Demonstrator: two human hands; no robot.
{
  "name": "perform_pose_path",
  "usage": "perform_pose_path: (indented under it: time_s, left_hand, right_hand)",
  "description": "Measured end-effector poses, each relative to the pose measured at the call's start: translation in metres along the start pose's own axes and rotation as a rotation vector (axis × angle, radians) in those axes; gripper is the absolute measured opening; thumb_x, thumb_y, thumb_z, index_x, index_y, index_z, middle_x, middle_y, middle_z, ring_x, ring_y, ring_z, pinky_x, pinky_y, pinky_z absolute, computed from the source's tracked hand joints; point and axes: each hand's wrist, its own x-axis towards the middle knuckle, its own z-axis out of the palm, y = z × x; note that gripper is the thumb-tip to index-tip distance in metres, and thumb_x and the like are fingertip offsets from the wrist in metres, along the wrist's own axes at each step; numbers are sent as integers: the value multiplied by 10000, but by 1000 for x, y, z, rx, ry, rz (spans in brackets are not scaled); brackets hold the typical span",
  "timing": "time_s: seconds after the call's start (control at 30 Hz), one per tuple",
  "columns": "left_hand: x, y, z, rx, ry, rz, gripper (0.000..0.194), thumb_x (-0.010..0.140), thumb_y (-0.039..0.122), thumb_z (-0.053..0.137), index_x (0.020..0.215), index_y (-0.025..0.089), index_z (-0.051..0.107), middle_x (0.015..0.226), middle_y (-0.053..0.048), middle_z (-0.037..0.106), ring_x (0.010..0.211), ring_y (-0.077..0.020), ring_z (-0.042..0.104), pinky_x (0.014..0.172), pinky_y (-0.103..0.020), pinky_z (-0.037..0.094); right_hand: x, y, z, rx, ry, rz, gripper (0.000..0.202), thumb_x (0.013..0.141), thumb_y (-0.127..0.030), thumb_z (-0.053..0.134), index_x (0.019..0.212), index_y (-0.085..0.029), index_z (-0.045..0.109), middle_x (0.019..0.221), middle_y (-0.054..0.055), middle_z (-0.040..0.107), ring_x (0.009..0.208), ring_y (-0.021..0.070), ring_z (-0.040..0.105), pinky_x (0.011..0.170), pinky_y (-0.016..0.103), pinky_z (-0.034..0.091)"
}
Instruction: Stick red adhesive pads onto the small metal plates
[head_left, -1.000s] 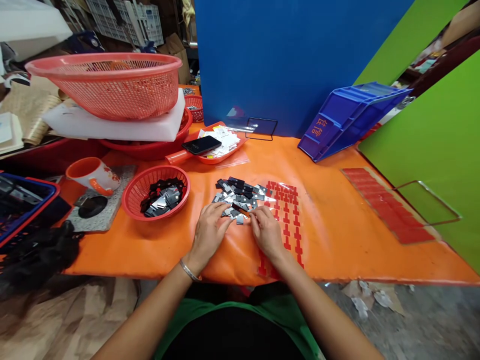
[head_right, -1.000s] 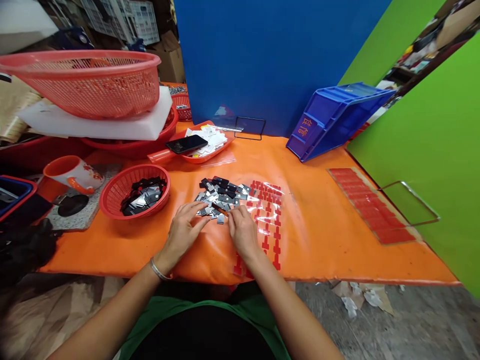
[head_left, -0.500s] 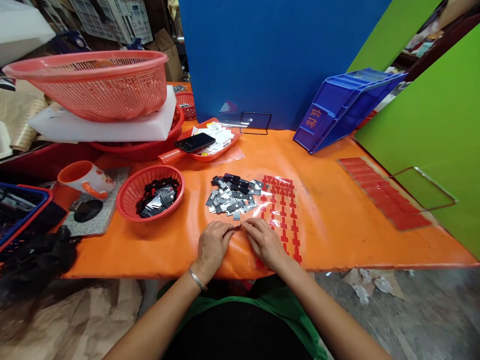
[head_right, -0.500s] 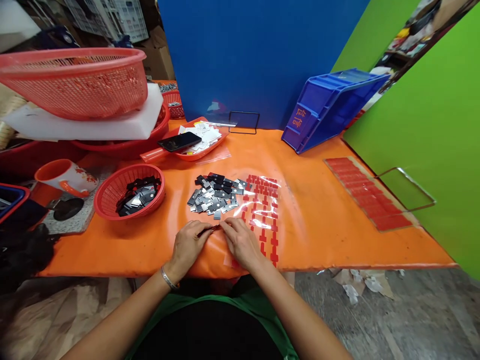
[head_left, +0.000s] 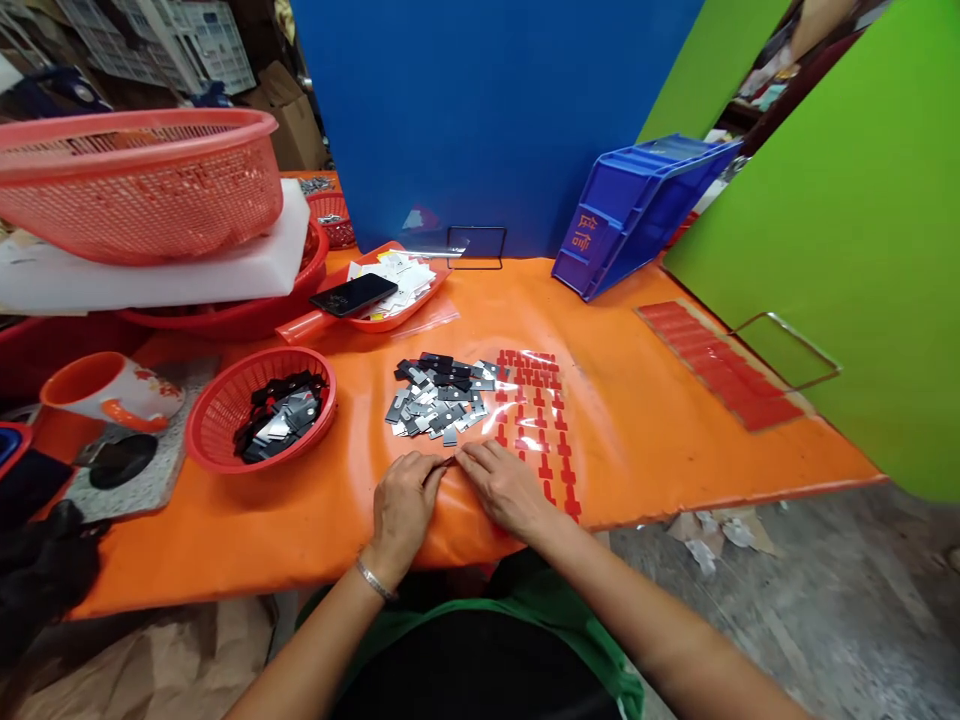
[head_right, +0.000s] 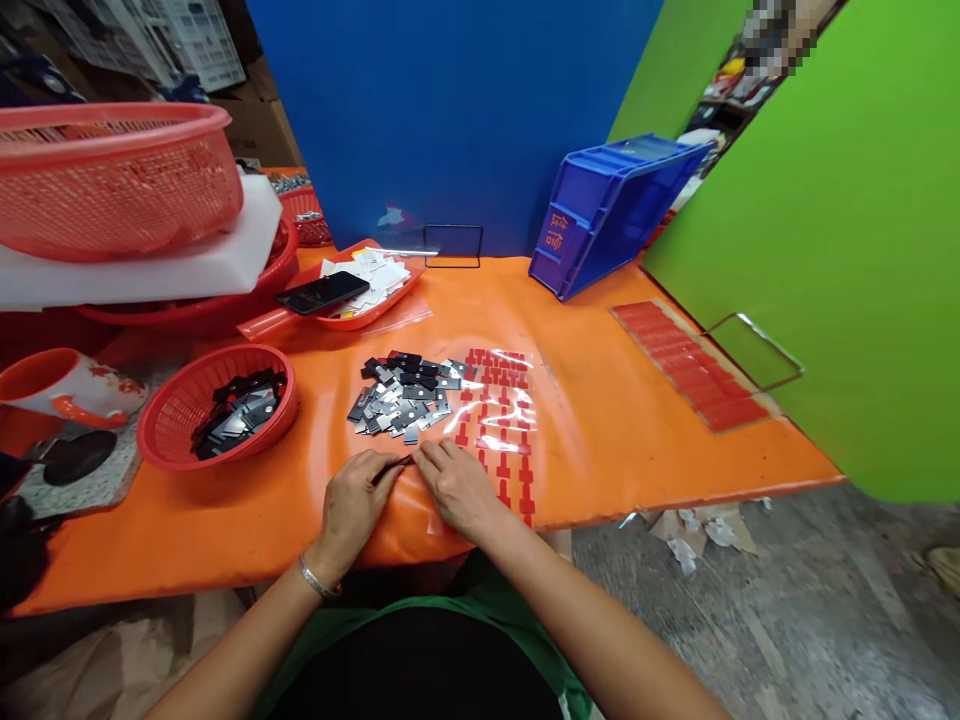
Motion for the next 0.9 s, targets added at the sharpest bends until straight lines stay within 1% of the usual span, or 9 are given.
perform_pose_path:
  time_s: [0.07, 0.13, 0.2, 0.3, 0.37, 0.5, 0.63, 0.73, 0.9]
  left_hand:
    - [2, 0, -2, -8, -27, -36, 204, 873, 264, 521, 991, 200, 675, 907, -57, 677, 849, -207, 618, 758, -327, 478]
    - [5, 0, -5, -61, -57, -95, 207, 858, 284, 535, 982, 206, 681, 931, -57, 684, 846, -213, 630, 749, -329, 483]
    - [11, 0, -8, -185, -85, -180, 209, 838, 310, 556, 974, 212, 680, 951, -52, 696, 846, -213, 645, 752, -325, 490]
    - [25, 4, -9, -453, -129, -293, 224, 805, 342, 590, 960, 198, 661, 912, -57, 714, 840, -213, 666, 748, -313, 504]
    - [39, 12, -7, -628, -151, -338, 225, 771, 340, 627, 927, 178, 641, 848, -65, 721, 821, -212, 676, 744, -304, 514]
    - [75, 35, 2, -921, -220, -419, 225, 736, 303, 673, 872, 158, 569, 749, -70, 715, 709, -179, 684, 716, -302, 536]
    - [111, 55, 16, -1037, -259, -555, 173, 785, 236, 637, 865, 157, 507, 729, -60, 693, 589, -138, 659, 627, -302, 555]
    - [134, 65, 30, -1052, -252, -597, 97, 820, 156, 589, 853, 145, 498, 728, -61, 674, 575, -123, 653, 613, -281, 559]
    - [161, 79, 61, -1054, -269, -646, 81, 826, 122, 581, 820, 136, 502, 681, -34, 635, 527, -100, 626, 575, -238, 550]
  right_hand:
    - [2, 2, -3, 87, 40, 54, 324, 935, -168, 389, 1230, -186, 522, 1131, 126, 604, 957, 228, 546, 795, 390, 509]
    - [5, 14, -8, 200, 138, 157, 282, 924, -182, 410, 1172, -207, 541, 1072, 103, 618, 955, 214, 559, 802, 369, 499]
    - [11, 38, -16, 268, 278, 321, 196, 905, -186, 421, 1022, -203, 578, 937, 79, 625, 874, 201, 573, 758, 342, 490]
    - [22, 87, -29, 231, 354, 609, 119, 853, -186, 444, 824, -192, 559, 817, 55, 599, 761, 188, 555, 694, 314, 467]
    - [30, 118, -34, 117, 300, 734, 128, 815, -149, 428, 790, -179, 550, 843, 65, 592, 809, 190, 546, 745, 307, 445]
    - [43, 153, -36, 88, 201, 754, 116, 759, -113, 456, 727, -174, 549, 814, 60, 581, 803, 191, 529, 742, 291, 409]
    - [50, 158, -36, 75, 97, 760, 89, 744, -123, 497, 727, -177, 567, 840, 52, 576, 754, 172, 522, 678, 262, 380]
    - [54, 160, -39, 67, 35, 775, 82, 739, -125, 515, 743, -176, 579, 859, 48, 580, 723, 155, 522, 643, 243, 363]
    - [63, 168, -43, 66, -51, 811, 89, 690, -97, 546, 713, -174, 587, 713, 18, 586, 613, 131, 494, 568, 226, 332]
